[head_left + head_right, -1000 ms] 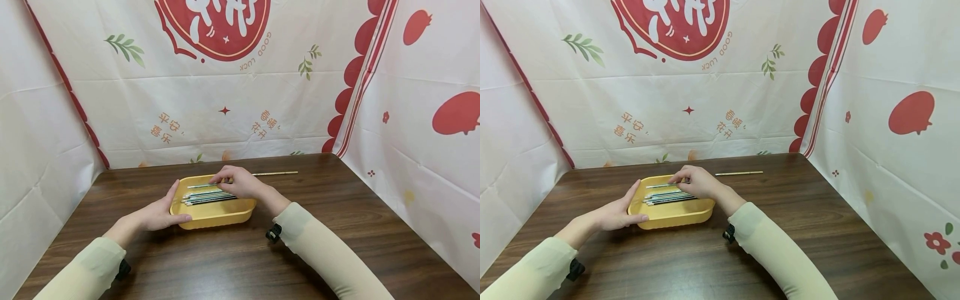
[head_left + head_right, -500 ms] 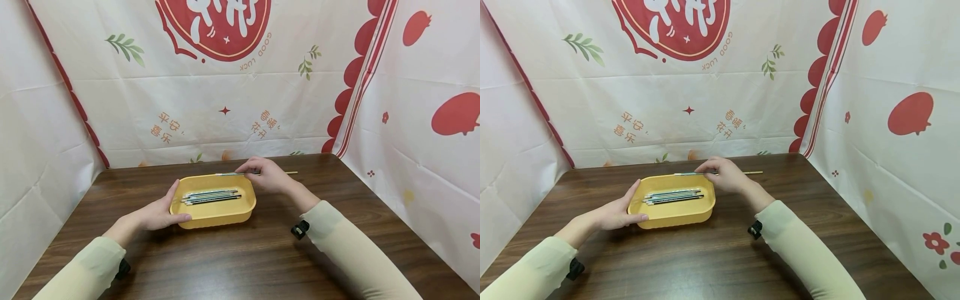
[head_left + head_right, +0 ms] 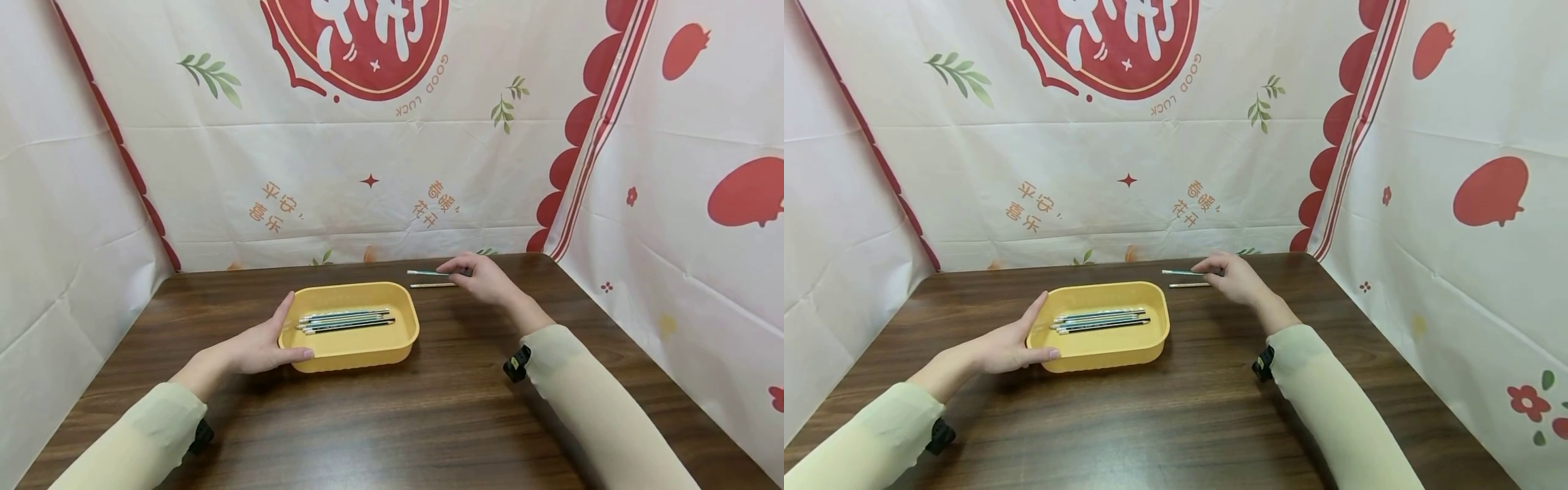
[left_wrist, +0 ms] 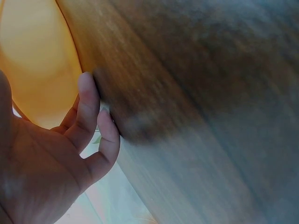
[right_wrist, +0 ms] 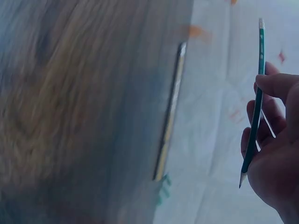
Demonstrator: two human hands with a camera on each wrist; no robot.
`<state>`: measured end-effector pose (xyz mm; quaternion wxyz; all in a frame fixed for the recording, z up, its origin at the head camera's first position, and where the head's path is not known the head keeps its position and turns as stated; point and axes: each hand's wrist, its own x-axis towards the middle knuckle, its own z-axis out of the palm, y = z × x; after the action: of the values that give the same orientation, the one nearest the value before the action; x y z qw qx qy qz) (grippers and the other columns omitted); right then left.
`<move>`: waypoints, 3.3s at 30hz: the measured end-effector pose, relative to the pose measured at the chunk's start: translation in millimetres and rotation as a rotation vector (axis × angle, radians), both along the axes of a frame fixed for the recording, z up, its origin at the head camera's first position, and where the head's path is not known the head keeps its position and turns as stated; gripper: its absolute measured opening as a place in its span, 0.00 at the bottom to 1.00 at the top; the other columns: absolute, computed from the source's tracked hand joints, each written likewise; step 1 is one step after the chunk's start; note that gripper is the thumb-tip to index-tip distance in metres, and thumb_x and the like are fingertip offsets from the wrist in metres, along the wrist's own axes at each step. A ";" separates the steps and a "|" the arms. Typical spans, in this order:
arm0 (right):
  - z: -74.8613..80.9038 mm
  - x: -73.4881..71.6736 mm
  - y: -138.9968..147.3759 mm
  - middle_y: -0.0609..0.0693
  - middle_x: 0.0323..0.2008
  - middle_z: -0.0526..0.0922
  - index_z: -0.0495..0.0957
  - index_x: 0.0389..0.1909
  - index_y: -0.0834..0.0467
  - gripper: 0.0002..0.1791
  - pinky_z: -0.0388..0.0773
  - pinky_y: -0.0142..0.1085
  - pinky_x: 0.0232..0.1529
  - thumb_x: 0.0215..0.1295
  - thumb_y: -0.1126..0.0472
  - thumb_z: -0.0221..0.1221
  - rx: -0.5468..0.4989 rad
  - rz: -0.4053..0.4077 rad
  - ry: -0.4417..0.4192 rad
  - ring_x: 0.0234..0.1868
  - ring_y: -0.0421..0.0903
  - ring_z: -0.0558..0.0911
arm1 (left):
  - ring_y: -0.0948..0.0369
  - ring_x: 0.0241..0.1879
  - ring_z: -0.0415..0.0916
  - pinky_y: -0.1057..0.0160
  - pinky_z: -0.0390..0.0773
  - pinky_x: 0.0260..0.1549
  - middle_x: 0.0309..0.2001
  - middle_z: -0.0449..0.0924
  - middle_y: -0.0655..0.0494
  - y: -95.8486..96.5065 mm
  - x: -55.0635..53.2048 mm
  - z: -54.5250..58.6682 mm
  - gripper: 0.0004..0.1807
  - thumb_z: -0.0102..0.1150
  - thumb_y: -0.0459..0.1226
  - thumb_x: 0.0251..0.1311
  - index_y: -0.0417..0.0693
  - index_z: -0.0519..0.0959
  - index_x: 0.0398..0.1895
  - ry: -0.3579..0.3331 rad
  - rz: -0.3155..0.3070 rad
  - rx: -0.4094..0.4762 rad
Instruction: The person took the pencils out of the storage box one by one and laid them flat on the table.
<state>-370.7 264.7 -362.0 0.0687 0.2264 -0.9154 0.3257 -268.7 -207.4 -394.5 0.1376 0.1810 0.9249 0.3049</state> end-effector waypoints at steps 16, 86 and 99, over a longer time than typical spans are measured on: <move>-36.5 -39.7 17.6 0.53 0.49 0.92 0.93 0.51 0.55 0.14 0.78 0.46 0.55 0.76 0.69 0.62 0.189 -0.009 -0.180 0.48 0.49 0.80 | 0.35 0.81 0.63 0.32 0.64 0.77 0.86 0.48 0.26 1.3 2.2 2.4 0.74 0.69 0.66 0.68 0.47 0.23 0.90 -0.004 0.004 0.003; -20.1 -31.2 -6.6 0.57 0.57 0.90 0.89 0.60 0.57 0.15 0.82 0.53 0.62 0.79 0.67 0.61 0.102 0.006 -0.134 0.57 0.54 0.85 | 0.35 0.82 0.62 0.33 0.63 0.78 0.87 0.47 0.27 0.0 0.0 -1.1 0.75 0.68 0.68 0.67 0.48 0.22 0.90 0.000 -0.003 -0.008; 11.7 13.6 -65.5 0.58 0.54 0.91 0.88 0.61 0.60 0.15 0.82 0.40 0.52 0.78 0.64 0.63 -0.046 0.167 -0.107 0.50 0.49 0.87 | 0.35 0.81 0.63 0.32 0.64 0.77 0.86 0.48 0.26 -1.2 -0.1 -0.4 0.74 0.67 0.68 0.67 0.46 0.23 0.90 0.000 0.001 -0.013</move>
<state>-357.1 199.1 -350.2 -0.0026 0.2825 -0.8881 0.3627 -268.8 -208.6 -394.9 0.1387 0.1795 0.9270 0.2988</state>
